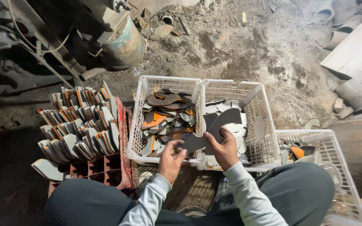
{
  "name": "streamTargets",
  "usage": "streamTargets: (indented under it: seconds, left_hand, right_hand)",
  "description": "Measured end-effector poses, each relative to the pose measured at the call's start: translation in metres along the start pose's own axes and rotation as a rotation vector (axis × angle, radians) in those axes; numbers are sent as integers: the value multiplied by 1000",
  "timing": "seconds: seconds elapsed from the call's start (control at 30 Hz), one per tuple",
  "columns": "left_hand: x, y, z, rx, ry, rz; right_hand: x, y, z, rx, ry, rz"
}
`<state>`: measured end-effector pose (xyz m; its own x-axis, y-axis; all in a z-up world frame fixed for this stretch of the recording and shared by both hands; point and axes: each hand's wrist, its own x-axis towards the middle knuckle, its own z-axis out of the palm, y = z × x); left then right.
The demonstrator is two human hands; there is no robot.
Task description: The person sits cross-legged on the floor and sorts ceramic tile pieces from two white crates into a red crate. They pick up individual pieces, inspect them, and place them into the red crate, organizing them by type or color.
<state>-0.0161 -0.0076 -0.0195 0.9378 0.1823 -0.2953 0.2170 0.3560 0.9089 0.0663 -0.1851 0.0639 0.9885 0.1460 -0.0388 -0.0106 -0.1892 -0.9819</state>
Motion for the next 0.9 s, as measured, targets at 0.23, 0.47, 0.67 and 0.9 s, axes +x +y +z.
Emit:
streamTargets:
  seconds: [0.23,0.47,0.67,0.9]
  left_hand:
    - [-1,40,-27,66,60,114]
    - [-2,63,-53,219,118,114]
    - [-8,71,-42,190,-196,16]
    - [-8,28,-52,-206,-128,-230]
  right_hand:
    - [-3,8,-8,214,-358,375]
    - [-1,-26,-36,-467,4,-153]
    - [-20,-35,7,-490,-144,-670]
    - [-50,-32,39,-566,-593,-140]
